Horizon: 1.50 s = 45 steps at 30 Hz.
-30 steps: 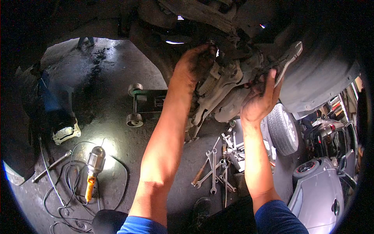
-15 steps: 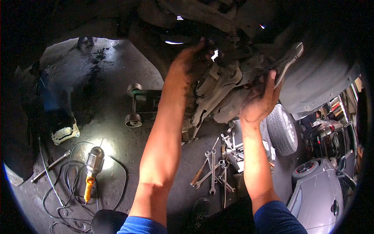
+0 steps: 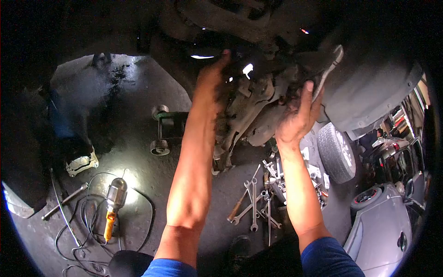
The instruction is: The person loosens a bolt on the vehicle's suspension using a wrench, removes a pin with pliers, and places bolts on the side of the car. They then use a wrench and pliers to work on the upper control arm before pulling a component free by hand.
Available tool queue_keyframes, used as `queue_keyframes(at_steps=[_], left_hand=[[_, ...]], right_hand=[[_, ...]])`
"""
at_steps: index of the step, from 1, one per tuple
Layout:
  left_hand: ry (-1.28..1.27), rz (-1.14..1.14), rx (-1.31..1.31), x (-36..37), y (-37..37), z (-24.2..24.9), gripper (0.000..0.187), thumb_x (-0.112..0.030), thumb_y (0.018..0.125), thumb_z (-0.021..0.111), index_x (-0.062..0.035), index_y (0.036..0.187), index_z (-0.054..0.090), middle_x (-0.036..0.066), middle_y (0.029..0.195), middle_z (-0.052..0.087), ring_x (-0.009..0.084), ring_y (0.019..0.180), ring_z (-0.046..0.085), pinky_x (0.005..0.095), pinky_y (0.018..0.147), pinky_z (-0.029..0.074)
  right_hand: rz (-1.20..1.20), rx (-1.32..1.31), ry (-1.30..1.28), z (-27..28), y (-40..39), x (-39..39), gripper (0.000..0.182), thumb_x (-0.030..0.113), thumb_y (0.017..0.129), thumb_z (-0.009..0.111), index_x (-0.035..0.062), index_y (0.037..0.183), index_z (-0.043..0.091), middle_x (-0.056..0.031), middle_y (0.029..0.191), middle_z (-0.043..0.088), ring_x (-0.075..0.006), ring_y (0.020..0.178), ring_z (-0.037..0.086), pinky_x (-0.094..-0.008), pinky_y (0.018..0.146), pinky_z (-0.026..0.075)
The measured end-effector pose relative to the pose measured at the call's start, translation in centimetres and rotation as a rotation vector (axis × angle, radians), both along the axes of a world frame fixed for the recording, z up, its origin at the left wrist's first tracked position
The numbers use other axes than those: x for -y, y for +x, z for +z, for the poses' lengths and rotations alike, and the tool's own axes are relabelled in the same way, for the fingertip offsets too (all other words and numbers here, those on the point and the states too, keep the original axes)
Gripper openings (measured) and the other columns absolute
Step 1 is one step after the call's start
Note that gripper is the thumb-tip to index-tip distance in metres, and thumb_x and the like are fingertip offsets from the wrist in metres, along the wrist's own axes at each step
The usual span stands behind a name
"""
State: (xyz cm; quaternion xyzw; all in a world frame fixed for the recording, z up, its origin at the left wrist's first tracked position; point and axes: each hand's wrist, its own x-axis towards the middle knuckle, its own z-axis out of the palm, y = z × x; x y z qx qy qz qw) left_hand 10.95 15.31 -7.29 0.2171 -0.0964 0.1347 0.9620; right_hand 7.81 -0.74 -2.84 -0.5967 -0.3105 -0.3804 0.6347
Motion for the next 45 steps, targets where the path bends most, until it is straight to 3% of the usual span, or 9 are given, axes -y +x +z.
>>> queue_keyframes(at_steps=[6,14,16,19,24,27,35,37,45], left_hand=[[0.33,0.188,-0.172,-0.3,-3.4,2.9,0.051,-0.037,0.084,0.074,0.0016,0.114,0.062,0.011,0.107,0.065,0.0226,0.095,0.06,0.0376,0.084,0.047],[0.55,0.366,-0.108,-1.8,-10.8,3.0,0.058,-0.044,0.087,0.069,0.0029,0.12,0.061,0.012,0.104,0.068,0.0179,0.093,0.061,0.0341,0.089,0.045],[0.61,0.215,0.073,-2.3,-15.7,4.0,0.056,-0.045,0.088,0.067,0.0028,0.118,0.062,0.01,0.103,0.068,0.0161,0.094,0.059,0.0329,0.089,0.044],[0.998,0.312,0.023,-3.0,-17.5,4.0,0.047,-0.041,0.09,0.065,0.0033,0.107,0.068,0.008,0.095,0.07,0.0151,0.087,0.061,0.034,0.08,0.047],[1.556,0.552,-0.17,-3.5,-16.5,5.4,0.057,-0.046,0.096,0.052,0.0094,0.107,0.063,0.028,0.098,0.067,0.039,0.098,0.065,0.0428,0.085,0.046],[1.793,0.492,-0.218,-6.4,-12.0,5.1,0.061,-0.047,0.097,0.049,0.0108,0.114,0.059,0.03,0.109,0.064,0.0378,0.108,0.062,0.0434,0.092,0.043],[1.177,0.345,-0.169,-6.3,-5.0,5.0,0.061,-0.047,0.095,0.054,0.0064,0.123,0.057,0.021,0.123,0.061,0.0332,0.11,0.061,0.0377,0.097,0.044],[0.74,0.064,-0.201,-5.1,-6.6,5.6,0.055,-0.043,0.095,0.058,0.0043,0.123,0.058,0.02,0.123,0.062,0.0276,0.105,0.064,0.0359,0.095,0.046],[0.647,-0.017,-0.02,-5.9,-1.4,1.8,0.052,-0.041,0.085,0.072,0.0011,0.114,0.064,0.013,0.11,0.068,0.0234,0.093,0.065,0.0362,0.084,0.049]], right_hand=[[0.108,-0.023,-0.005,0.4,-0.6,-0.1,0.037,0.04,0.099,0.048,0.005,0.107,0.052,0.0,0.085,0.048,-0.0087,0.074,0.042,-0.0232,0.064,0.034],[0.315,-0.22,-0.109,-0.7,-8.8,-1.1,0.053,0.048,0.095,0.045,0.0061,0.127,0.046,-0.0024,0.093,0.055,-0.007,0.069,0.043,-0.0227,0.059,0.035],[0.23,-0.217,-0.359,-3.1,-10.8,-2.2,0.049,0.04,0.096,0.05,0.0043,0.129,0.045,0.0,0.093,0.053,-0.0052,0.072,0.042,-0.0213,0.061,0.036],[0.42,-0.252,-0.267,-4.2,-12.4,-6.0,0.046,0.021,0.095,0.058,-0.0036,0.13,0.042,-0.019,0.12,0.057,-0.0257,0.112,0.055,-0.0364,0.098,0.041],[0.727,-0.658,-0.24,-6.4,-9.3,-8.2,0.049,0.021,0.093,0.057,-0.0064,0.131,0.045,-0.0208,0.128,0.054,-0.0271,0.117,0.053,-0.0363,0.1,0.039],[0.914,-0.815,0.063,-7.3,-7.6,-10.2,0.04,0.029,0.095,0.058,0.0015,0.123,0.052,-0.0094,0.115,0.059,-0.016,0.102,0.056,-0.0307,0.087,0.044],[0.623,-0.801,0.127,-6.9,-10.4,-9.0,0.022,0.03,0.095,0.062,0.0087,0.098,0.061,0.0024,0.082,0.057,-0.0066,0.072,0.054,-0.0204,0.059,0.042],[0.449,-0.811,-0.175,-6.7,-9.9,-7.0,0.023,0.027,0.098,0.057,0.005,0.103,0.06,0.0002,0.082,0.056,-0.0085,0.07,0.055,-0.0267,0.058,0.052],[0.394,-0.941,-0.165,-2.7,-8.7,-4.2,0.029,0.028,0.098,0.055,0.0052,0.117,0.057,-0.0048,0.093,0.061,-0.0181,0.078,0.059,-0.0375,0.071,0.057]])
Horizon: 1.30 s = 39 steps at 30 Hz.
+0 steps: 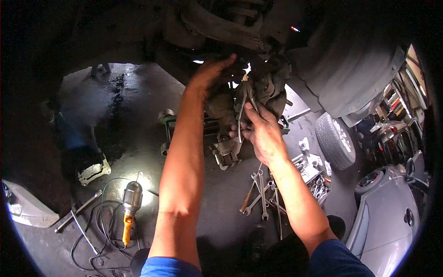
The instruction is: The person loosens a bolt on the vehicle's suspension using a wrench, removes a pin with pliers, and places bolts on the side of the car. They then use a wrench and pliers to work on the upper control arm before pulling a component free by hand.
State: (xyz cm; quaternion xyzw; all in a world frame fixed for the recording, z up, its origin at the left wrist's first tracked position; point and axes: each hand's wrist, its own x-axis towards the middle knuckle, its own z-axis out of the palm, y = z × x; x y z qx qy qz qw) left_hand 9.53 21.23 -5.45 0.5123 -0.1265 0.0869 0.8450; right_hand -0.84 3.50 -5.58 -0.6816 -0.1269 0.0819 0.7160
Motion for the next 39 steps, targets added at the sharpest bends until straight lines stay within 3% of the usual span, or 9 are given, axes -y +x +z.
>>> queue_keyframes(at_steps=[3,6,11,14,17,20,23,35,39], left_hand=[[-0.004,0.005,-0.013,0.2,1.4,-0.8,0.055,-0.042,0.082,0.075,0.0003,0.115,0.063,0.013,0.111,0.066,0.0246,0.098,0.062,0.0382,0.087,0.048],[0.056,-0.07,-0.045,-0.5,1.3,-0.6,0.058,-0.041,0.08,0.076,-0.0023,0.121,0.06,0.013,0.119,0.062,0.0264,0.104,0.06,0.0406,0.091,0.048],[0.269,-0.064,0.034,-1.7,-1.2,0.4,0.062,-0.043,0.075,0.08,-0.004,0.12,0.061,0.014,0.117,0.063,0.027,0.102,0.06,0.0399,0.09,0.048],[0.292,-0.085,0.055,-1.9,-1.1,0.1,0.06,-0.04,0.074,0.081,-0.0049,0.119,0.063,0.013,0.115,0.065,0.0274,0.102,0.061,0.0389,0.09,0.048],[0.386,0.051,0.067,-1.8,-1.3,0.3,0.057,-0.037,0.073,0.081,-0.005,0.117,0.065,0.012,0.111,0.067,0.0257,0.1,0.062,0.0376,0.087,0.048],[0.287,-0.096,0.109,-2.0,-1.6,0.4,0.056,-0.035,0.072,0.082,-0.0051,0.117,0.065,0.01,0.109,0.068,0.0244,0.099,0.062,0.0371,0.087,0.048],[0.306,-0.084,0.077,-2.0,-0.7,0.3,0.048,-0.029,0.072,0.082,-0.0046,0.112,0.068,0.011,0.111,0.068,0.0249,0.104,0.059,0.036,0.091,0.043],[0.329,-0.037,0.045,-2.0,-1.7,0.9,0.049,-0.028,0.071,0.083,-0.0051,0.112,0.068,0.01,0.113,0.067,0.0247,0.105,0.059,0.0355,0.093,0.043],[0.36,-0.07,0.056,-2.2,-1.4,0.8,0.069,-0.041,0.066,0.084,-0.0062,0.123,0.063,0.014,0.123,0.062,0.0291,0.115,0.056,0.0402,0.099,0.042]], right_hand=[[0.05,-0.035,0.131,-0.2,0.5,-1.0,0.03,0.026,0.099,0.054,0.0047,0.12,0.056,-0.0083,0.107,0.06,-0.0222,0.082,0.06,-0.0419,0.079,0.057],[0.027,0.019,0.174,-1.3,1.4,-2.4,0.035,0.029,0.1,0.052,0.0055,0.126,0.054,-0.0096,0.114,0.064,-0.0203,0.089,0.067,-0.0355,0.077,0.058],[-0.022,0.095,0.293,-3.2,3.4,-4.5,0.037,0.032,0.1,0.052,0.0052,0.125,0.054,-0.0109,0.115,0.064,-0.0233,0.095,0.066,-0.0383,0.081,0.055],[-0.011,0.113,0.329,-3.8,3.6,-5.8,0.045,0.035,0.097,0.057,0.0046,0.129,0.048,-0.009,0.119,0.057,-0.0238,0.097,0.063,-0.0383,0.082,0.053],[-0.041,0.164,0.404,-4.7,4.5,-6.8,0.047,0.037,0.097,0.058,0.0048,0.129,0.048,-0.0093,0.117,0.058,-0.0221,0.096,0.062,-0.0356,0.08,0.052],[-0.037,0.177,0.463,-5.5,5.8,-6.9,0.048,0.038,0.097,0.057,0.0051,0.131,0.047,-0.0089,0.118,0.058,-0.021,0.098,0.062,-0.0356,0.081,0.052],[-0.01,0.187,0.469,-5.7,6.1,-6.9,0.049,0.039,0.097,0.056,0.0052,0.133,0.046,-0.0095,0.12,0.058,-0.0213,0.1,0.062,-0.0367,0.083,0.053],[-0.026,0.204,0.489,-6.0,6.3,-7.6,0.049,0.038,0.099,0.053,0.0049,0.135,0.046,-0.0112,0.123,0.057,-0.0229,0.111,0.058,-0.0398,0.091,0.052],[-0.027,0.22,0.49,-6.3,6.8,-7.5,0.047,0.037,0.099,0.053,0.0052,0.134,0.048,-0.0086,0.122,0.058,-0.0201,0.109,0.057,-0.0364,0.09,0.05]])
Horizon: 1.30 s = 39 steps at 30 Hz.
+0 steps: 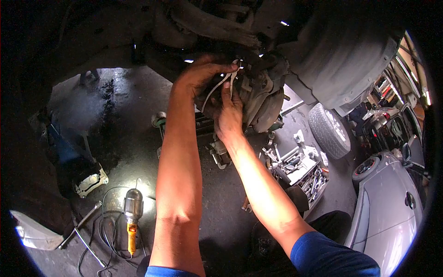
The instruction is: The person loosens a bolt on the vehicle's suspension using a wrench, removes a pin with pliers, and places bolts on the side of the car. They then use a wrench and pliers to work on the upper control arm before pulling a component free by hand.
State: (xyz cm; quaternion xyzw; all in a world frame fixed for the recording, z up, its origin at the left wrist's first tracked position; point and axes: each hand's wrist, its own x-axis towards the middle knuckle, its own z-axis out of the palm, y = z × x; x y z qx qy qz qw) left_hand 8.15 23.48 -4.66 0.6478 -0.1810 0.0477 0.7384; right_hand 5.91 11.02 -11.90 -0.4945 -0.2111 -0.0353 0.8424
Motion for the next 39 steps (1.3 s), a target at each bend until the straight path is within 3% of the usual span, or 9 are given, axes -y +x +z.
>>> queue_keyframes(at_steps=[6,8,14,17,20,23,32,35,39], left_hand=[[0.005,0.027,-0.034,0.0,0.6,-0.2,0.067,-0.041,0.066,0.085,-0.0068,0.12,0.065,0.013,0.124,0.062,0.0291,0.116,0.055,0.0411,0.1,0.041],[0.002,0.122,-0.077,0.2,1.7,-1.0,0.066,-0.04,0.066,0.085,-0.0069,0.119,0.066,0.013,0.124,0.062,0.0291,0.116,0.055,0.0412,0.1,0.041],[0.008,0.038,-0.04,0.0,-0.3,0.3,0.069,-0.039,0.063,0.087,-0.0073,0.12,0.065,0.014,0.126,0.06,0.0304,0.117,0.054,0.0422,0.099,0.042],[-0.062,0.095,-0.061,0.5,-1.3,0.7,0.052,-0.029,0.068,0.085,-0.0036,0.111,0.068,0.011,0.111,0.068,0.0227,0.101,0.061,0.0342,0.091,0.045],[0.012,0.002,-0.082,-0.2,-1.2,1.1,0.071,-0.039,0.062,0.087,-0.0084,0.121,0.064,0.015,0.128,0.059,0.0314,0.12,0.052,0.0441,0.1,0.041],[0.033,-0.01,-0.04,-0.2,0.0,0.4,0.075,-0.041,0.062,0.087,-0.0086,0.125,0.061,0.015,0.132,0.056,0.0328,0.124,0.049,0.0467,0.101,0.04],[0.163,0.146,-0.14,0.0,-0.7,0.4,0.087,-0.045,0.064,0.085,-0.0088,0.135,0.052,0.018,0.135,0.053,0.0381,0.126,0.046,0.0561,0.089,0.046],[0.159,-0.032,-0.057,-0.4,-1.1,0.9,0.087,-0.046,0.064,0.084,-0.01,0.135,0.051,0.018,0.137,0.051,0.0395,0.128,0.045,0.0572,0.092,0.045],[0.176,0.028,-0.079,-0.4,-1.5,1.0,0.084,-0.044,0.064,0.084,-0.0106,0.134,0.053,0.017,0.137,0.051,0.039,0.127,0.045,0.059,0.095,0.041]], right_hand=[[-0.038,0.05,0.001,0.4,-0.1,-0.4,0.045,0.037,0.099,0.053,0.0057,0.132,0.051,-0.0043,0.118,0.06,-0.0134,0.102,0.058,-0.0295,0.083,0.05],[-0.059,0.044,-0.043,0.3,-0.2,-0.3,0.045,0.037,0.1,0.053,0.0055,0.132,0.051,-0.0048,0.12,0.06,-0.0134,0.103,0.058,-0.0296,0.086,0.05],[0.006,0.031,-0.005,0.2,0.1,-0.4,0.051,0.04,0.1,0.052,0.0051,0.137,0.045,-0.0073,0.125,0.057,-0.0159,0.107,0.056,-0.0324,0.088,0.048],[0.041,0.027,0.039,0.1,0.2,-0.6,0.055,0.043,0.099,0.052,0.0058,0.138,0.042,-0.0068,0.121,0.057,-0.0167,0.103,0.056,-0.0337,0.085,0.048],[0.002,0.035,0.013,-0.5,1.1,-0.8,0.055,0.045,0.097,0.054,0.0063,0.135,0.044,-0.0052,0.11,0.057,-0.016,0.094,0.056,-0.0333,0.079,0.048],[-0.012,0.017,0.005,-1.0,1.6,-1.0,0.052,0.046,0.097,0.054,0.0064,0.129,0.046,-0.0037,0.1,0.057,-0.0145,0.085,0.056,-0.0315,0.073,0.048],[-0.094,0.073,0.049,-1.0,1.5,-2.7,0.047,0.045,0.098,0.052,0.0055,0.123,0.049,-0.0021,0.093,0.055,-0.0121,0.077,0.052,-0.0289,0.066,0.045],[-0.094,0.093,0.061,-0.8,1.4,-3.0,0.046,0.044,0.098,0.053,0.0044,0.122,0.05,-0.0022,0.095,0.055,-0.0116,0.078,0.051,-0.028,0.066,0.044],[-0.116,0.043,0.025,-1.7,2.4,-2.9,0.049,0.044,0.097,0.055,0.0023,0.122,0.051,-0.0024,0.093,0.055,-0.0113,0.08,0.051,-0.0274,0.066,0.043]])
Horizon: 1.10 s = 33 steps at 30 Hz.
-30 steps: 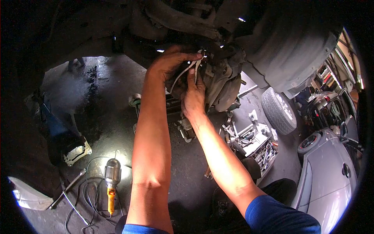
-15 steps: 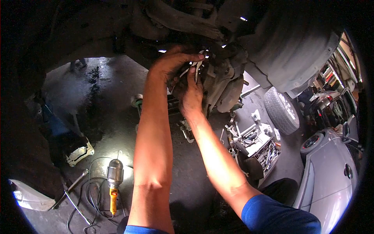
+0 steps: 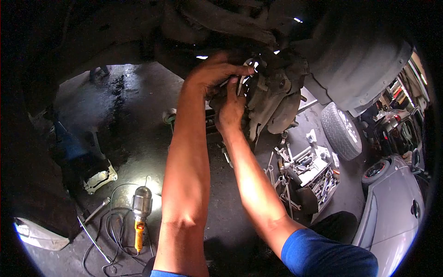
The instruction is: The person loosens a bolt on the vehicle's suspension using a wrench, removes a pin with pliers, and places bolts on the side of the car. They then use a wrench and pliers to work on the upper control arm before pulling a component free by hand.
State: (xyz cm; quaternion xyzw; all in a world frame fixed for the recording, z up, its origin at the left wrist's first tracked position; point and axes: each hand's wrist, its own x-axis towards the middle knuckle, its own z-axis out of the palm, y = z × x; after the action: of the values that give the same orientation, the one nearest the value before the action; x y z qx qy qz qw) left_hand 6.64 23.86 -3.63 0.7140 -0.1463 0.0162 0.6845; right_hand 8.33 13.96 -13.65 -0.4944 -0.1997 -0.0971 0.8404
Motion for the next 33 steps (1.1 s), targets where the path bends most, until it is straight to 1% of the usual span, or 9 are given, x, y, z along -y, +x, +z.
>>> queue_keyframes(at_steps=[5,8,12,15,18,22,25,28,33], left_hand=[[-0.046,0.052,0.057,0.5,2.3,-1.3,0.082,-0.038,0.065,0.086,-0.0098,0.134,0.053,0.015,0.137,0.051,0.038,0.128,0.045,0.0589,0.1,0.037],[-0.112,-0.033,0.084,0.5,1.5,-1.0,0.08,-0.036,0.065,0.087,-0.0094,0.133,0.054,0.015,0.136,0.052,0.0368,0.128,0.044,0.0559,0.102,0.036],[-0.036,0.124,0.038,0.7,2.4,-1.2,0.079,-0.042,0.065,0.086,-0.0094,0.13,0.056,0.015,0.133,0.055,0.0353,0.127,0.046,0.0519,0.104,0.036],[-0.046,0.127,0.003,1.3,0.3,0.3,0.084,-0.05,0.063,0.085,-0.0073,0.13,0.056,0.017,0.134,0.054,0.0359,0.127,0.046,0.0504,0.105,0.035],[-0.005,0.172,0.053,1.8,-0.7,0.8,0.063,-0.043,0.074,0.078,-0.0051,0.123,0.062,0.012,0.123,0.063,0.0285,0.114,0.057,0.0403,0.1,0.04],[-0.051,0.36,0.039,3.1,-1.1,0.8,0.055,-0.038,0.076,0.077,-0.0035,0.117,0.065,0.012,0.113,0.068,0.0258,0.11,0.061,0.0384,0.097,0.043],[-0.199,0.245,-0.008,3.5,-1.0,0.8,0.048,-0.031,0.079,0.076,-0.0013,0.116,0.065,0.013,0.109,0.069,0.0249,0.106,0.063,0.0382,0.096,0.044],[-0.402,0.092,-0.03,3.7,0.6,-0.3,0.044,-0.024,0.081,0.075,0.001,0.116,0.063,0.014,0.108,0.069,0.0253,0.103,0.065,0.0387,0.095,0.046],[-0.609,0.075,-0.014,5.0,1.3,-0.6,0.04,-0.014,0.084,0.072,0.0043,0.116,0.059,0.016,0.106,0.068,0.0271,0.095,0.068,0.0376,0.087,0.055]], right_hand=[[-0.032,0.02,0.054,-0.4,0.9,-0.4,0.053,0.045,0.096,0.056,-0.0007,0.124,0.051,-0.004,0.094,0.058,-0.0128,0.081,0.054,-0.0284,0.069,0.044],[-0.115,0.065,-0.018,-1.5,2.2,0.1,0.055,0.045,0.097,0.055,-0.0021,0.125,0.051,-0.006,0.101,0.06,-0.014,0.087,0.055,-0.0291,0.073,0.045],[-0.194,0.08,-0.107,-2.3,3.3,-0.1,0.059,0.044,0.099,0.05,-0.0049,0.132,0.047,-0.0107,0.115,0.059,-0.0171,0.1,0.055,-0.0305,0.086,0.044],[-0.191,0.031,-0.219,-1.7,2.1,0.9,0.056,0.042,0.102,0.041,-0.0019,0.136,0.045,-0.02,0.13,0.054,-0.0294,0.119,0.05,-0.0384,0.102,0.035],[-0.223,0.088,-0.325,-0.9,-1.6,1.4,0.058,0.045,0.103,0.037,-0.0023,0.135,0.046,-0.0215,0.128,0.055,-0.0309,0.12,0.05,-0.0394,0.103,0.035],[-0.233,0.005,-0.558,-2.5,-5.9,3.6,0.057,0.046,0.103,0.037,-0.0015,0.132,0.048,-0.021,0.121,0.057,-0.0291,0.113,0.051,-0.0382,0.101,0.035],[-0.207,-0.088,-0.685,-3.2,-10.1,5.4,0.055,0.046,0.103,0.038,0.0,0.131,0.049,-0.018,0.113,0.058,-0.026,0.107,0.051,-0.0373,0.099,0.036],[-0.041,-0.257,-0.772,-4.7,-12.2,7.7,0.053,0.045,0.103,0.039,0.0016,0.13,0.05,-0.0152,0.11,0.056,-0.0236,0.105,0.049,-0.0367,0.097,0.037],[-0.086,-0.245,-0.698,-6.8,-13.7,8.7,0.052,0.044,0.103,0.04,0.0033,0.133,0.05,-0.0142,0.12,0.055,-0.0238,0.11,0.049,-0.0365,0.099,0.036]])
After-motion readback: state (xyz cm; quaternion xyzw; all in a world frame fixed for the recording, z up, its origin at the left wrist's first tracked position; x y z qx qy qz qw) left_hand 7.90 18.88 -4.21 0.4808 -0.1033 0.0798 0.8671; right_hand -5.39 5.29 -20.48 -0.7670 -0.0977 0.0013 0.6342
